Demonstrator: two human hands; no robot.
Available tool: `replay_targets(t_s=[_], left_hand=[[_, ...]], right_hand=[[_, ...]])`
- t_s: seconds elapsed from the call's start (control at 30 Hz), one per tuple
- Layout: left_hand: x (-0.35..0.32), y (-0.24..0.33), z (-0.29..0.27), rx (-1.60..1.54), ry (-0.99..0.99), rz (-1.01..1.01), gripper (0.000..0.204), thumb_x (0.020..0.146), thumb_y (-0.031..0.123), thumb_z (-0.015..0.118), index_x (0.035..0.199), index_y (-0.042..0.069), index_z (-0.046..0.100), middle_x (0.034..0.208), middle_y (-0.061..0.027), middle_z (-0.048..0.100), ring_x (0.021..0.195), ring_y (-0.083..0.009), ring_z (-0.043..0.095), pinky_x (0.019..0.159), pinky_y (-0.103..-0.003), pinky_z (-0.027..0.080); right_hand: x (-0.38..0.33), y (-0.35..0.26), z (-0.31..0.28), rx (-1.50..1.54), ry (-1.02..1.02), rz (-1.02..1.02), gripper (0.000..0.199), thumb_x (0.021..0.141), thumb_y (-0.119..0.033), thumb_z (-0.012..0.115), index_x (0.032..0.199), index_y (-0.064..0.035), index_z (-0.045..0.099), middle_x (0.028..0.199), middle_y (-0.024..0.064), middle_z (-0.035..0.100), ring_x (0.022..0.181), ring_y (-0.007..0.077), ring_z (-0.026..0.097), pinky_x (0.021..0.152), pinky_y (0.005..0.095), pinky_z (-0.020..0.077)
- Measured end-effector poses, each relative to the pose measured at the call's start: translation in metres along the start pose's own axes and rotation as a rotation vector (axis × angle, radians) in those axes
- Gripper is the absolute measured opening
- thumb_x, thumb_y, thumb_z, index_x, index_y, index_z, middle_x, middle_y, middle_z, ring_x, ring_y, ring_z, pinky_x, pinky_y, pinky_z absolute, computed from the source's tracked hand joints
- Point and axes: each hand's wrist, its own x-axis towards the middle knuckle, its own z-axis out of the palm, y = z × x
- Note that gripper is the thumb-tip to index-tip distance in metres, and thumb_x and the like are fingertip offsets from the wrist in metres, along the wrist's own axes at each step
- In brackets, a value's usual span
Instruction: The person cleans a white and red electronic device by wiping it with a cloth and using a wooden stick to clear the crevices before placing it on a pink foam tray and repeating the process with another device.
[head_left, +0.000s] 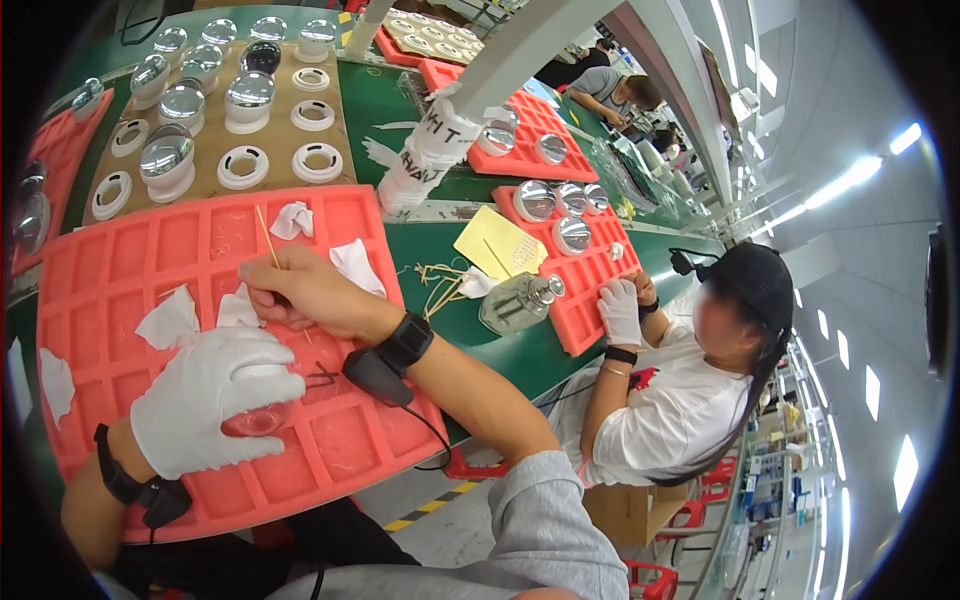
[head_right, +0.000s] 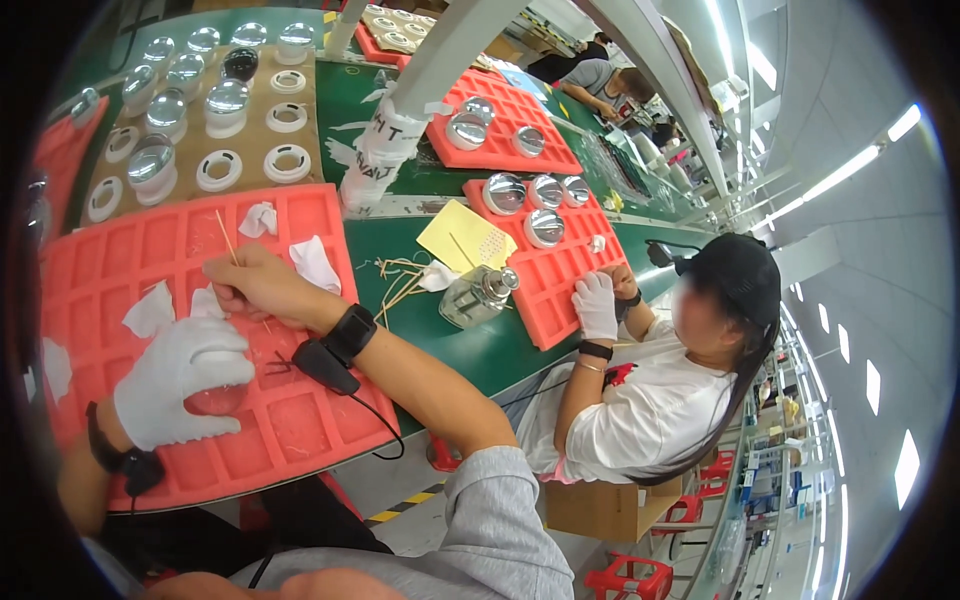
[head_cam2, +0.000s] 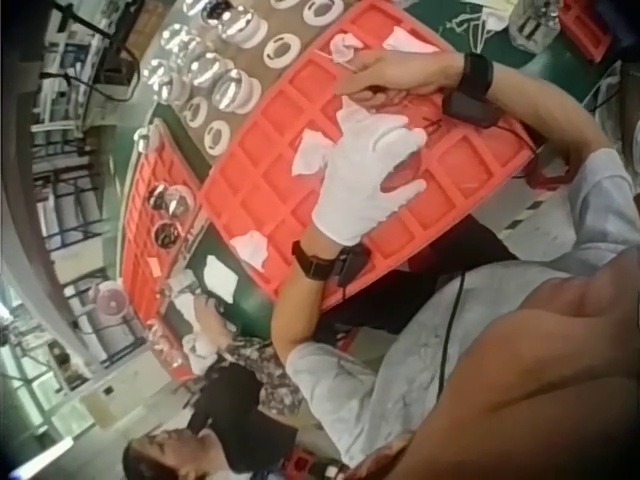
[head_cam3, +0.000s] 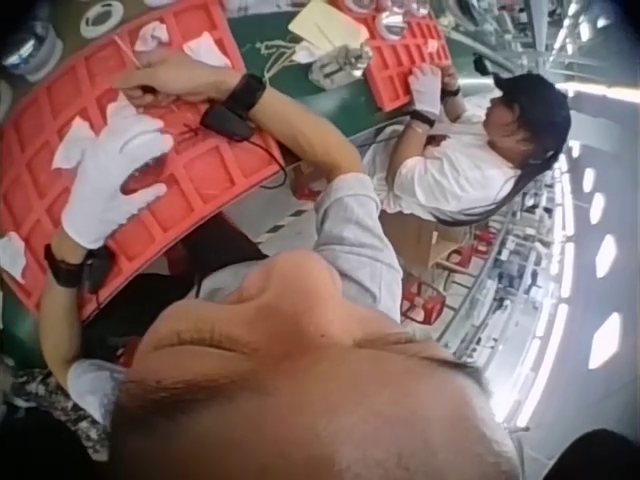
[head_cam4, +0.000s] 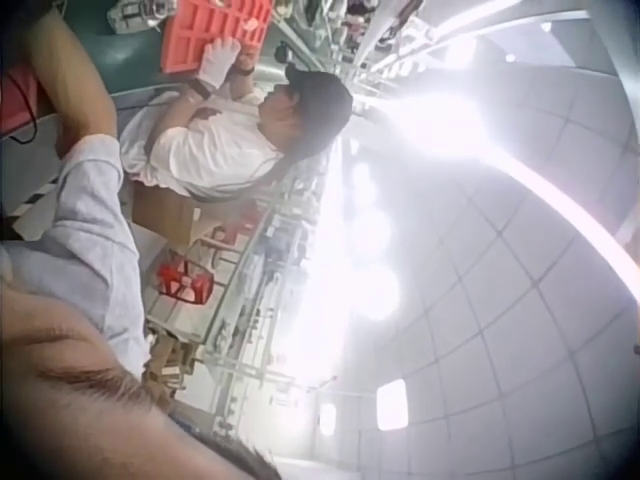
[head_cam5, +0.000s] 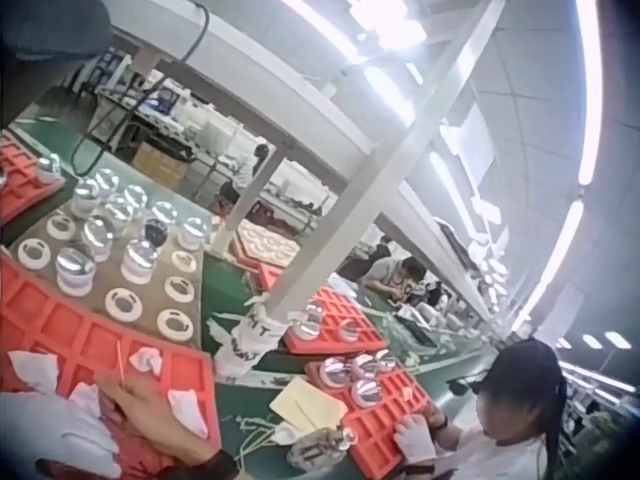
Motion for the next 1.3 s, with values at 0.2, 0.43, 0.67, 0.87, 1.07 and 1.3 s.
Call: replay_targets(t_s=[0.2, 0.43, 0.67, 0.87, 1.07, 1.3], left_hand=[[0.001, -0.004, 0.002, 0.02, -0.025, 0.058, 0.046, 0.065, 0.018, 0.088, 0.107, 0.012, 0.07, 0.114, -0.0131, 0.062, 0.108, -0.0338, 0.06, 0.095, -0.045, 0.048], [0.005, 0.004, -0.001, 0.005, -0.049, 0.031, 0.039, 0.066, 0.017, 0.087, 0.102, 0.014, 0.073, 0.111, -0.0109, 0.064, 0.108, -0.0329, 0.06, 0.094, -0.044, 0.048], [0.004, 0.011, -0.006, 0.045, -0.066, 0.024, 0.043, 0.068, 0.019, 0.087, 0.106, 0.012, 0.07, 0.112, -0.0089, 0.063, 0.11, -0.0315, 0.059, 0.096, -0.044, 0.047], [0.001, 0.031, -0.006, 0.517, -0.063, 0.001, 0.057, 0.067, 0.026, 0.086, 0.115, 0.008, 0.062, 0.117, -0.0081, 0.059, 0.114, -0.03, 0.057, 0.098, -0.042, 0.048], [0.0, 0.047, 0.003, 0.71, -0.061, -0.009, 0.051, 0.068, 0.025, 0.082, 0.11, 0.005, 0.062, 0.114, -0.0085, 0.058, 0.116, -0.0292, 0.057, 0.102, -0.042, 0.048], [-0.002, 0.044, 0.005, 0.582, -0.051, -0.073, 0.042, 0.07, 0.021, 0.081, 0.102, 0.004, 0.062, 0.113, -0.0079, 0.058, 0.116, -0.0297, 0.058, 0.102, -0.041, 0.049]], right_hand=[[0.001, 0.004, 0.001, -0.02, 0.01, 0.005, 0.042, 0.104, -0.028, 0.051, 0.067, -0.0075, 0.049, 0.059, 0.0, 0.046, 0.047, 0.0061, 0.03, 0.041, 0.0237, 0.0201], [-0.001, 0.005, -0.002, -0.025, -0.028, -0.039, 0.042, 0.104, -0.029, 0.052, 0.068, -0.0066, 0.049, 0.06, 0.0003, 0.047, 0.049, 0.0064, 0.033, 0.043, 0.024, 0.0222], [-0.003, 0.006, -0.002, -0.018, -0.037, -0.054, 0.042, 0.103, -0.029, 0.052, 0.068, -0.0062, 0.049, 0.061, 0.0006, 0.047, 0.051, 0.0071, 0.034, 0.044, 0.0246, 0.0231], [-0.005, 0.005, -0.002, -0.052, -0.023, -0.06, 0.043, 0.104, -0.029, 0.052, 0.067, -0.0065, 0.048, 0.06, 0.0007, 0.046, 0.051, 0.0075, 0.034, 0.044, 0.0249, 0.0239], [-0.005, 0.003, 0.001, -0.076, -0.016, -0.06, 0.044, 0.104, -0.029, 0.051, 0.066, -0.0067, 0.048, 0.059, 0.0003, 0.046, 0.05, 0.0075, 0.034, 0.044, 0.0251, 0.0242], [-0.005, 0.005, -0.001, -0.083, -0.007, -0.057, 0.045, 0.105, -0.029, 0.051, 0.066, -0.007, 0.048, 0.058, 0.0002, 0.046, 0.049, 0.0076, 0.033, 0.044, 0.0252, 0.0241]])
